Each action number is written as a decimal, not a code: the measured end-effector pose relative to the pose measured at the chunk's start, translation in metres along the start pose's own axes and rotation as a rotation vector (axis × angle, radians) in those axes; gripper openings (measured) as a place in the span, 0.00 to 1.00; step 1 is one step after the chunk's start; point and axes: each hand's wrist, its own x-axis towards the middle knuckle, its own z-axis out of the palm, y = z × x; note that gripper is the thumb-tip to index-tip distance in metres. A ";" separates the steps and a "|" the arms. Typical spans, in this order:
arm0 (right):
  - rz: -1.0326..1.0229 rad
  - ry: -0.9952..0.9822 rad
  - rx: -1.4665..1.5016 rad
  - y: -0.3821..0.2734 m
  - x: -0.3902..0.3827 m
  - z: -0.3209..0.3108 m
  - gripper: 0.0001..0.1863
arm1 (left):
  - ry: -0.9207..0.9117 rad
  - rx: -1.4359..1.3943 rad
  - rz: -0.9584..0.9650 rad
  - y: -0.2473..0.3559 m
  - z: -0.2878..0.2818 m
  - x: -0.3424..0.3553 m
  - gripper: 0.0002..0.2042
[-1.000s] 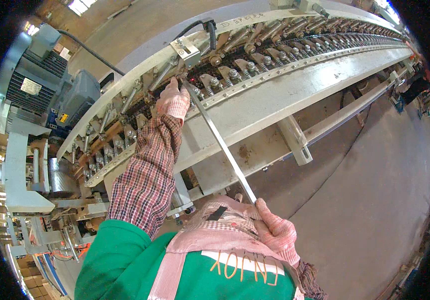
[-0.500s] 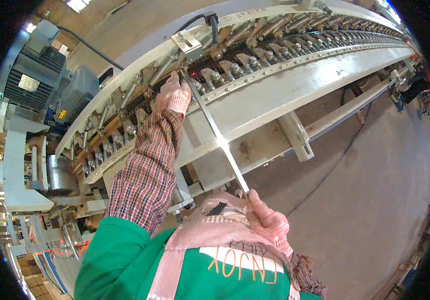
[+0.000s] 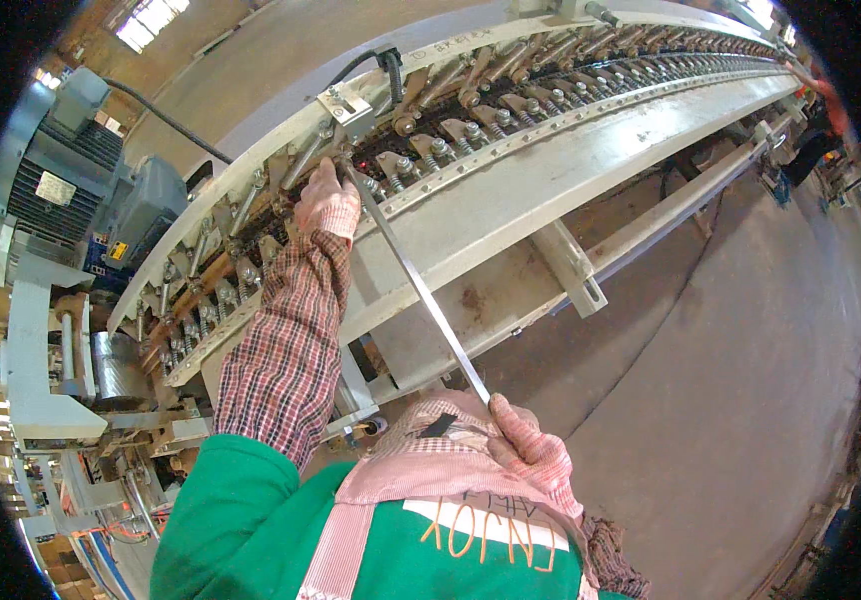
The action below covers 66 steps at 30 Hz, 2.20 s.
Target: The person walks to a large industrial machine and uses a metal rod to adjust a series of small components along a curved rail. They repeatedly insert the rod into slots and apply pressure to each component in sequence.
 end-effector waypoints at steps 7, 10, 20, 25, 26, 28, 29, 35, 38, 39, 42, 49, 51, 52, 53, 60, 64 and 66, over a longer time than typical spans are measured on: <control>-0.168 -0.045 -0.091 0.018 0.009 -0.009 0.25 | -0.266 0.071 -0.126 0.006 -0.006 0.017 0.26; -0.152 -0.034 -0.061 0.017 0.009 -0.007 0.25 | -0.175 0.046 -0.105 0.008 -0.006 0.010 0.27; -0.103 0.067 -0.387 -0.016 0.010 0.016 0.24 | -0.190 0.037 -0.118 0.008 -0.014 0.005 0.26; -0.173 0.086 -0.589 0.004 0.022 0.011 0.26 | -0.094 -0.030 -0.028 0.006 -0.004 0.003 0.25; -0.205 0.097 -0.563 0.006 0.017 0.008 0.26 | -0.119 -0.023 -0.044 0.006 -0.003 0.002 0.25; -0.263 0.084 -0.627 0.007 0.004 -0.010 0.25 | -0.121 -0.032 -0.062 -0.005 -0.001 0.010 0.23; -0.269 0.101 -0.597 0.010 -0.008 -0.017 0.25 | -0.136 -0.026 -0.070 -0.006 0.002 0.016 0.25; -0.243 0.232 -0.471 -0.010 -0.041 -0.036 0.24 | 0.039 0.038 0.001 -0.020 0.011 0.014 0.28; -0.279 0.266 -0.477 -0.020 -0.026 -0.044 0.23 | 0.396 -0.167 0.279 -0.002 0.008 -0.026 0.20; -0.302 0.268 -0.475 -0.021 -0.020 -0.049 0.23 | 0.491 -0.225 0.427 0.001 0.011 -0.037 0.18; -0.282 0.262 -0.514 -0.044 -0.005 -0.059 0.24 | 0.649 -0.477 0.704 0.029 0.023 -0.056 0.13; -0.205 0.135 -0.376 -0.063 0.039 -0.085 0.25 | 0.303 -0.096 0.241 0.107 0.022 -0.030 0.25; -0.166 0.094 -0.216 -0.045 0.051 -0.092 0.25 | 0.363 -0.095 0.192 0.115 0.039 -0.019 0.24; -0.139 0.083 -0.191 -0.042 0.054 -0.096 0.26 | 0.392 -0.098 0.174 0.118 0.045 -0.013 0.24; -0.109 0.070 -0.157 -0.038 0.056 -0.101 0.26 | 0.338 -0.112 0.152 0.120 0.051 -0.008 0.24; -0.027 0.011 -0.067 -0.059 0.057 -0.144 0.25 | 0.234 -0.194 -0.020 0.123 0.052 0.011 0.24; -0.196 0.049 -0.451 -0.105 0.055 -0.150 0.25 | 0.306 -0.022 -0.033 0.134 0.051 0.006 0.21; -0.227 0.031 -0.530 -0.120 0.065 -0.152 0.25 | 0.287 0.012 -0.061 0.137 0.051 0.005 0.21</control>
